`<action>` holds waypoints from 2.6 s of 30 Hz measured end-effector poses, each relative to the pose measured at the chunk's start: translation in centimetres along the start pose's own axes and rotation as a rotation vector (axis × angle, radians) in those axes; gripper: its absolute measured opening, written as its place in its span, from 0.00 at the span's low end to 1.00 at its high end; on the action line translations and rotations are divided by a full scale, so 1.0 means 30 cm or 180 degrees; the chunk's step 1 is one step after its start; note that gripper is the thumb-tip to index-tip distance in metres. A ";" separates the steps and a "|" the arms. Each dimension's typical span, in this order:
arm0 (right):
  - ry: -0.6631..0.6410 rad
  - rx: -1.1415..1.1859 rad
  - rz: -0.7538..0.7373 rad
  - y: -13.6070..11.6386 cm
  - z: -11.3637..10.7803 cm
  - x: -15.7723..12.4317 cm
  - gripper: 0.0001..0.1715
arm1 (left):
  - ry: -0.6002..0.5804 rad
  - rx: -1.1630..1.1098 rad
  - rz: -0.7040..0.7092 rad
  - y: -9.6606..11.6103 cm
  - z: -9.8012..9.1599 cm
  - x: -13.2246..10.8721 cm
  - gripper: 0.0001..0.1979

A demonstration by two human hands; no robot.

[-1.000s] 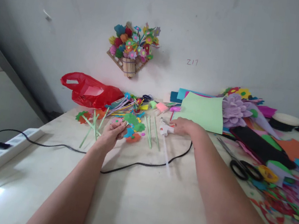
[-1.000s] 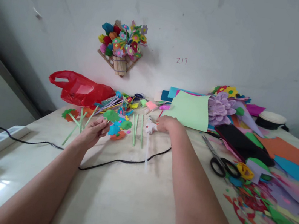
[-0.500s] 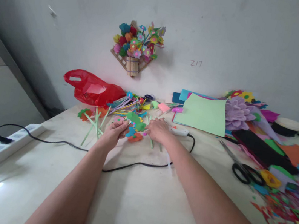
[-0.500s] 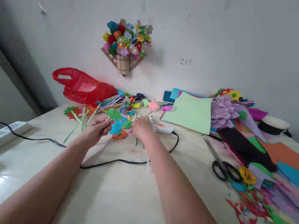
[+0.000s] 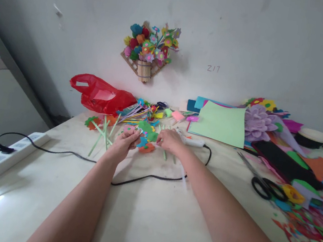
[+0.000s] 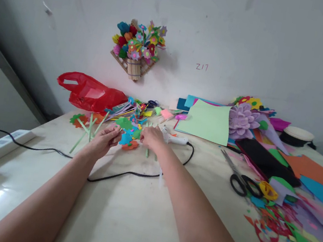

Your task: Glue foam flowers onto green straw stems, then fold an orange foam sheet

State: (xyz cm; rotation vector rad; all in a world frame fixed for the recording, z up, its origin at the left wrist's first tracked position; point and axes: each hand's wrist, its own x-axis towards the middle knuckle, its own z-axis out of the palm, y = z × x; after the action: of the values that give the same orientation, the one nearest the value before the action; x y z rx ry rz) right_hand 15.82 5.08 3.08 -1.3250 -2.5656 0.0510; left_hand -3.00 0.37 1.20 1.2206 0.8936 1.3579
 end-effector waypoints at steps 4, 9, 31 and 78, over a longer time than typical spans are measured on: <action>0.0288 0.1112 0.0414 0.030 -0.018 0.017 0.05 | -0.0044 0.0046 -0.0007 0.005 0.003 -0.004 0.16; 0.1183 0.2685 0.0233 0.041 -0.050 0.040 0.04 | -0.0191 0.0122 -0.0068 0.009 0.007 -0.010 0.17; 0.1670 0.3391 -0.0082 -0.068 -0.070 0.038 0.05 | -0.0137 0.0045 -0.0140 0.027 0.025 -0.019 0.18; 0.1635 0.3120 -0.0575 -0.064 -0.057 0.038 0.02 | -0.0150 0.0150 -0.0100 0.022 0.021 -0.014 0.18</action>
State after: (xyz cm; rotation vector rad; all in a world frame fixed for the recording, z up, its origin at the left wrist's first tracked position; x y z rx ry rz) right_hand 14.08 4.73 5.26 -0.6086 -1.7781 0.7216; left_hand -2.57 -0.24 1.88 1.2644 0.9123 1.2845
